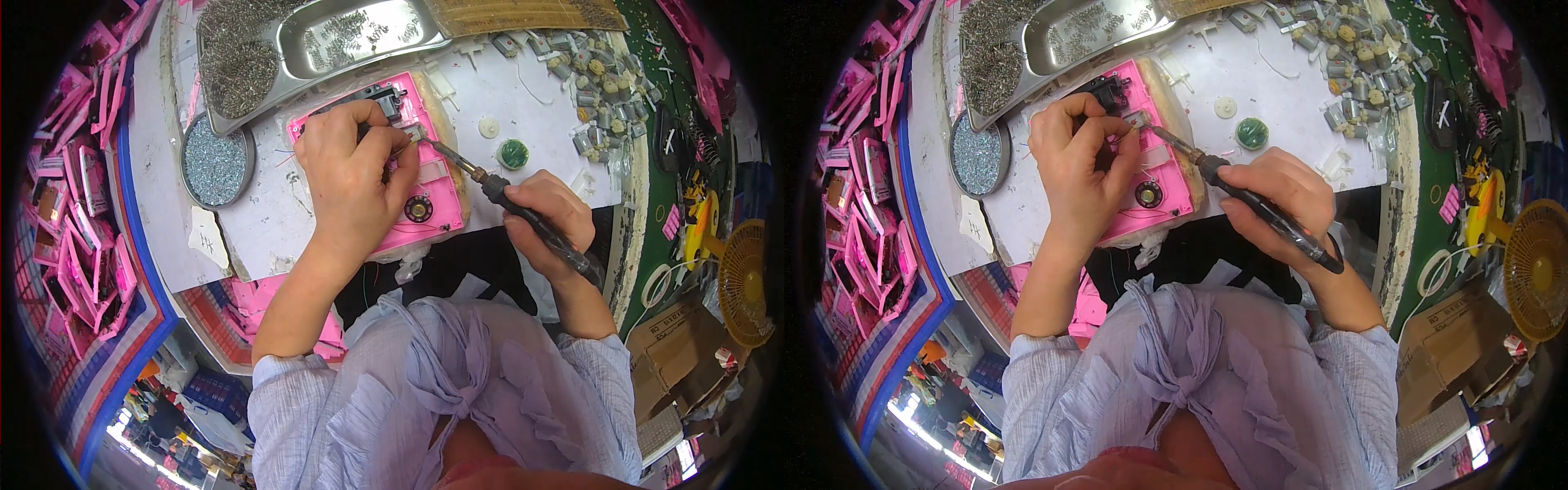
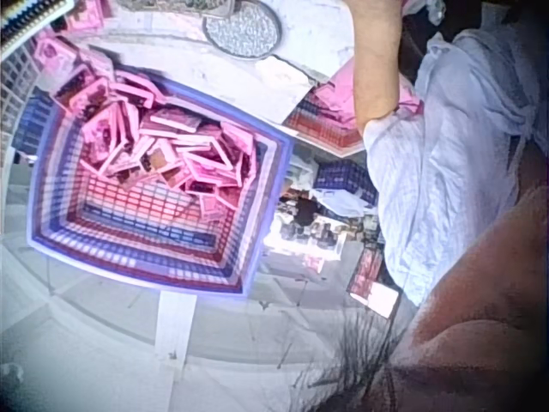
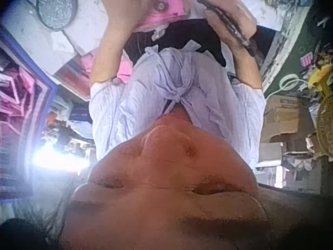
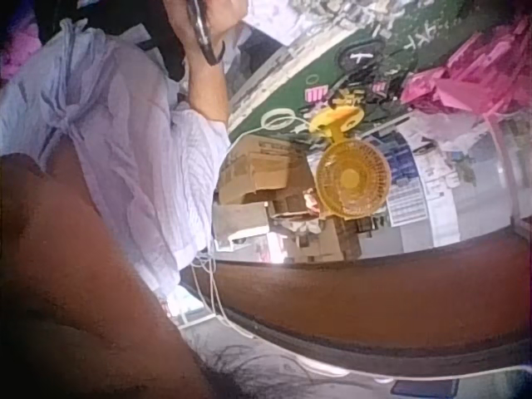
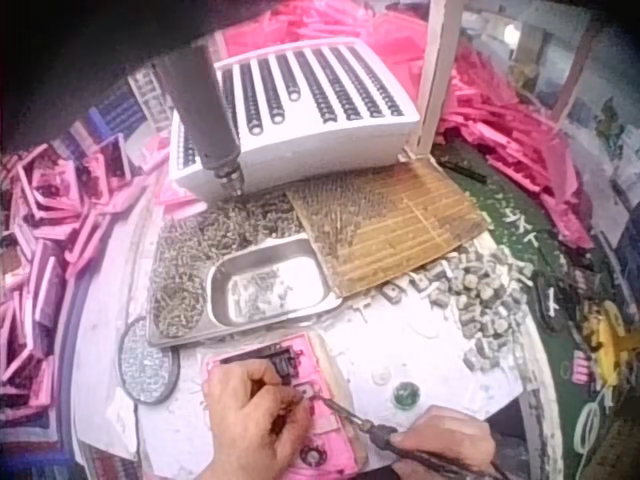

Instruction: The user is assembling a pink plastic toy, soldering components, and gluing the casing together.

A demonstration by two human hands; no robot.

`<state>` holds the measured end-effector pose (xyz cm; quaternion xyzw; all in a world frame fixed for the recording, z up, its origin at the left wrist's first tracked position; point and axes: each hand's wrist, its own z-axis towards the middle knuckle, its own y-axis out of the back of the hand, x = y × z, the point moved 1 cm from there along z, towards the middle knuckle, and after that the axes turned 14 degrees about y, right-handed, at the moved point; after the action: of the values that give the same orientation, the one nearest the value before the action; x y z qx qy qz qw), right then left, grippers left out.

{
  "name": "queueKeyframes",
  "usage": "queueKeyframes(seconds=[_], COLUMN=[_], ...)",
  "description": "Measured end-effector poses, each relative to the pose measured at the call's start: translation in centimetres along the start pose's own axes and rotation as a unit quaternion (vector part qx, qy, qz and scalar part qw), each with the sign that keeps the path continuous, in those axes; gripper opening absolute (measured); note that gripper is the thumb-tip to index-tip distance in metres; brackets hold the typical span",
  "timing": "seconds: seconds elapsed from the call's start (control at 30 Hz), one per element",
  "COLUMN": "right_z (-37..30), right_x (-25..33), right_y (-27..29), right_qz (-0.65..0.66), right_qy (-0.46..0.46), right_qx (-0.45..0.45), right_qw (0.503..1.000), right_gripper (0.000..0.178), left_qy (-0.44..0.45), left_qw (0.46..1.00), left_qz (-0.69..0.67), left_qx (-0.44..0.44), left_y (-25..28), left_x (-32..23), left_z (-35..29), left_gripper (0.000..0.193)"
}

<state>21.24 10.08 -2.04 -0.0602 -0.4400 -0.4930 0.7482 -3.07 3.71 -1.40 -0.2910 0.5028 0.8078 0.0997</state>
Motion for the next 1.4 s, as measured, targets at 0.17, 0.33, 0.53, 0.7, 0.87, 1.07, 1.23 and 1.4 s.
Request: queueKeyframes(seconds=[0.17, 0.33, 0.53, 0.7, 0.87, 1.07, 1.23, 1.4], right_z=[0.1, 0.2, 0.1, 0.6, 1.1, 1.6, 1.8, 2.0], right_x=[-0.1, 0.3, 0.5, 0.6, 0.8, 1.0, 0.9, 0.4], right_y=[-0.3, 0.5, 1.1, 1.6, 2.2, 2.6, 2.5, 2.0], right_qz=[-0.005, -0.012, -0.015, -0.026, -0.033, -0.053, -0.051, -0.037], right_qy=[0.021, 0.033, 0.027, 0.04, 0.056, 0.072, 0.074, 0.074], right_qx=[0.0, 0.008, 0.005, 0.003, 0.006, 0.005, 0.009, 0.009], right_qw=[1.0, 0.999, 1.0, 0.999, 0.998, 0.996, 0.996, 0.996], right_gripper=[0.036, 0.037, 0.037, 0.035, 0.034, 0.036, 0.038, 0.04], left_qy=[0.003, 0.001, 0.005, -0.002, -0.004, 0.008, 0.015, 0.012], left_qw=[1.0, 1.0, 1.0, 1.0, 1.0, 0.999, 0.999, 0.999], left_qz=[0.003, 0.002, 0.006, 0.01, 0.017, 0.026, 0.037, 0.042], left_qx=[0.001, -0.004, -0.002, -0.002, 0.003, 0.026, 0.028, 0.023], left_y=[0.0, 0.0, 0.1, 0.0, 0.3, 0.5, 0.7, 0.7], left_x=[0.0, 0.0, -0.1, -0.2, -0.5, -0.6, -0.9, -0.9], left_z=[-0.1, 0.0, -0.1, 0.0, 0.1, 0.0, -0.1, -0.1], left_gripper=[0.016, 0.016, 0.016, 0.016, 0.017, 0.018, 0.017, 0.016])
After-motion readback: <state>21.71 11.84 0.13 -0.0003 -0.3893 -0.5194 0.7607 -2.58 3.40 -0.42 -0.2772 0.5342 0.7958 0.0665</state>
